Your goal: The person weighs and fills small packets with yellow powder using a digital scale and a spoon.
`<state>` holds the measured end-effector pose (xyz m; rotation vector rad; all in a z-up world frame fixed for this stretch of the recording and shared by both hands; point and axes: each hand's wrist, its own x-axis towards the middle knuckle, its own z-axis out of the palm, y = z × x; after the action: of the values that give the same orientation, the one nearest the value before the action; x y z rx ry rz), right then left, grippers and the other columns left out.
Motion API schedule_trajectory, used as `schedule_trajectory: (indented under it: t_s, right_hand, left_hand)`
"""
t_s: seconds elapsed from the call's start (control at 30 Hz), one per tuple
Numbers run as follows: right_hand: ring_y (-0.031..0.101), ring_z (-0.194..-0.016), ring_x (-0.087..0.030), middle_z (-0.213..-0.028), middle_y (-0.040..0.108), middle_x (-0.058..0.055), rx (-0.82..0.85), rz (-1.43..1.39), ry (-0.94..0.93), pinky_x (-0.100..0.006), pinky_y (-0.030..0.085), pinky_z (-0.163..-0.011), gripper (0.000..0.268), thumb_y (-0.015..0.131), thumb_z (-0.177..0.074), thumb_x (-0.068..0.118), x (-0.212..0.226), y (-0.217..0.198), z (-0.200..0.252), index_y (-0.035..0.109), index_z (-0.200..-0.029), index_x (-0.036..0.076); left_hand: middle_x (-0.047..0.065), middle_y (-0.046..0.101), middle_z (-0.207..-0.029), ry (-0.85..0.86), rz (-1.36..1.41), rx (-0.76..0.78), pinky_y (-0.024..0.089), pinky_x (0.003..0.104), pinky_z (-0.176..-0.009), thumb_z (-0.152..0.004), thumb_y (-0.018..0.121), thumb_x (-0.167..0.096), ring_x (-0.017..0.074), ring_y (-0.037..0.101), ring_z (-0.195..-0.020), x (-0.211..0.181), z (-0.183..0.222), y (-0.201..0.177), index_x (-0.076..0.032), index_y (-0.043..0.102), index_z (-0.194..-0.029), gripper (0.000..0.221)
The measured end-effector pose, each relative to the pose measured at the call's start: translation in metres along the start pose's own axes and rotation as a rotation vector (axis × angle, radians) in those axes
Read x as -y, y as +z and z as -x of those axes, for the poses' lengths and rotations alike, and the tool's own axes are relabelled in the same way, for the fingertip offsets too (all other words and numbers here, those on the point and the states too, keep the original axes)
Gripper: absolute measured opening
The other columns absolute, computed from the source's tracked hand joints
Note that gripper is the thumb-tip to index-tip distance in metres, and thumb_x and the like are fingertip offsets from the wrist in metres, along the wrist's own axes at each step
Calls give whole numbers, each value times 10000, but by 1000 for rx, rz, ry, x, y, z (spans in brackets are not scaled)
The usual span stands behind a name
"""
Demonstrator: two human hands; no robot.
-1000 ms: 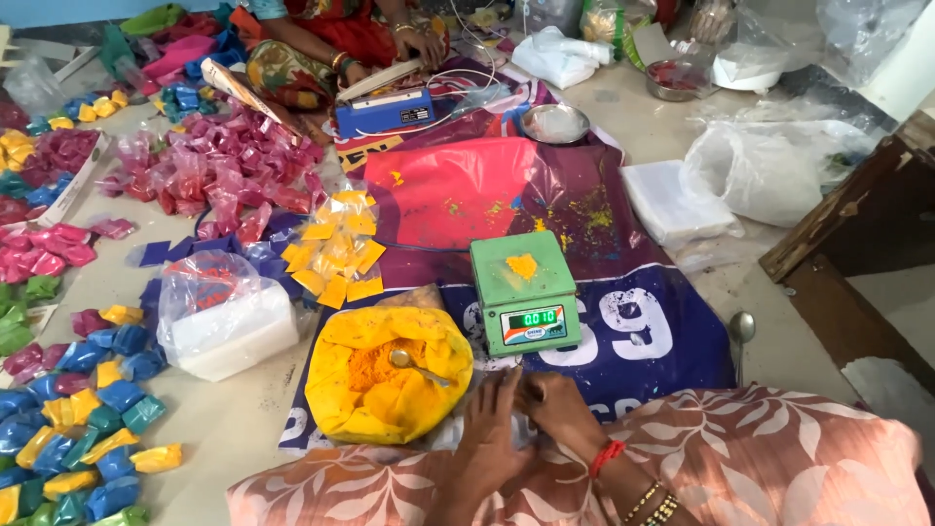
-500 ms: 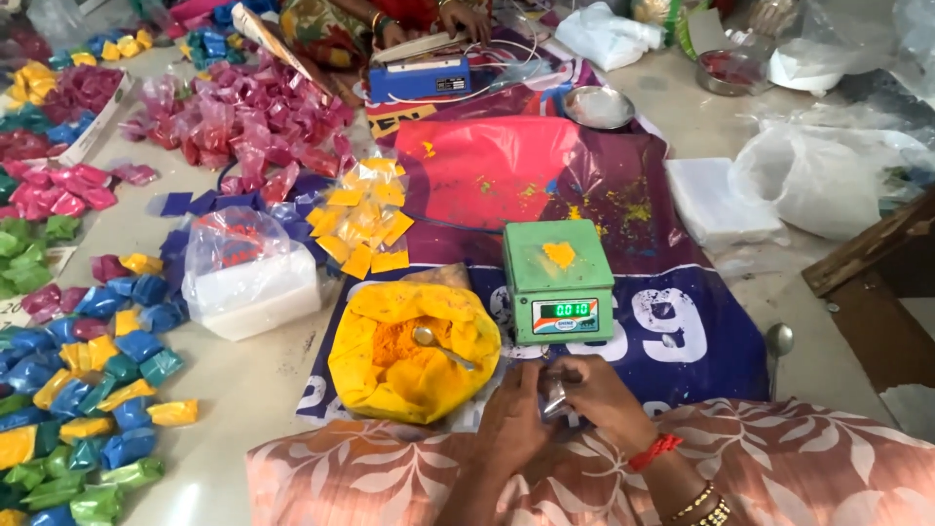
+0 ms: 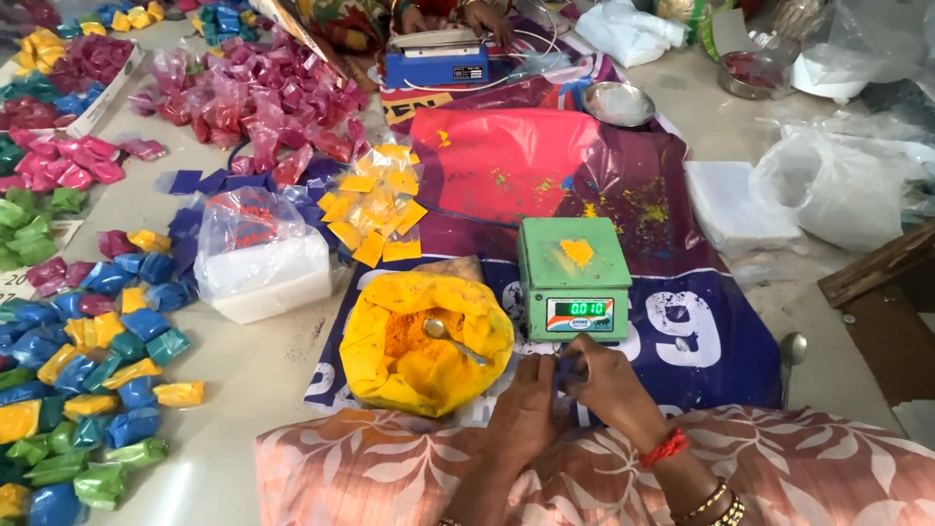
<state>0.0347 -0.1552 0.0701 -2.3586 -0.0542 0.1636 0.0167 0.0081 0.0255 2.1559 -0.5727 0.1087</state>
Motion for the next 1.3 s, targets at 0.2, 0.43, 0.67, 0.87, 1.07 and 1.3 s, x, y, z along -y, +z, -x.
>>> schedule_trajectory:
  t_s: [0.2,0.43,0.67,0.87,1.07,1.3]
  right_hand:
    - [713,-701,-203,-858,755,-134,10,-108,24,-333,558,-639,330,729,-805,56,6,1,-6,645,-1124,27]
    - [672,-763,-144,-895,725,-105,59,-690,14,-290,531,-637,220,710,-913,87,8,7,-26,708,-1118,7]
    - [730,-893,-360,-968,738,-209,-60,62,-340,-446,573,-765,151,703,-866,103,-2,116,-63,684,-1009,59]
    - [669,-924,-469,-959,692,-269,-135,131,-129,-535,546,-752,280,788,-784,168,2,164,-95,631,-966,23]
    - [775,-830,-336,-888,758,-186,-208,-46,-132,-421,599,-736,163,650,-842,73,12,156,-102,729,-978,29]
    - [758,-909,-305,-1002,760,-220,-411,-57,-384,-383,598,-758,197,648,-902,14,32,152,-123,735,-1075,-17]
  left_hand:
    - [211,564,-1206,-100,29,28,531,501,-854,-802,768,-183,440,575,-1131,-5,-1,-10,-54,470,-1233,540]
    - [223,580,-1199,-248,99,-23,494,492,-910,-749,793,-165,431,589,-1101,13,-12,-58,-51,463,-1256,616]
    - [166,624,-1067,-330,80,-265,522,427,-828,-755,798,-198,329,649,-922,60,-13,-145,-42,521,-1173,525]
    - [157,632,-1085,-390,135,-340,524,403,-842,-732,831,-215,301,643,-956,102,10,-157,-27,519,-1196,590]
    - [165,633,-1157,-460,244,-244,519,375,-909,-769,808,-228,304,646,-1034,101,5,-164,-33,518,-1237,584]
    - [127,605,-1271,-339,465,-188,555,338,-899,-758,843,-159,216,619,-1184,112,4,-154,-50,467,-1302,670]
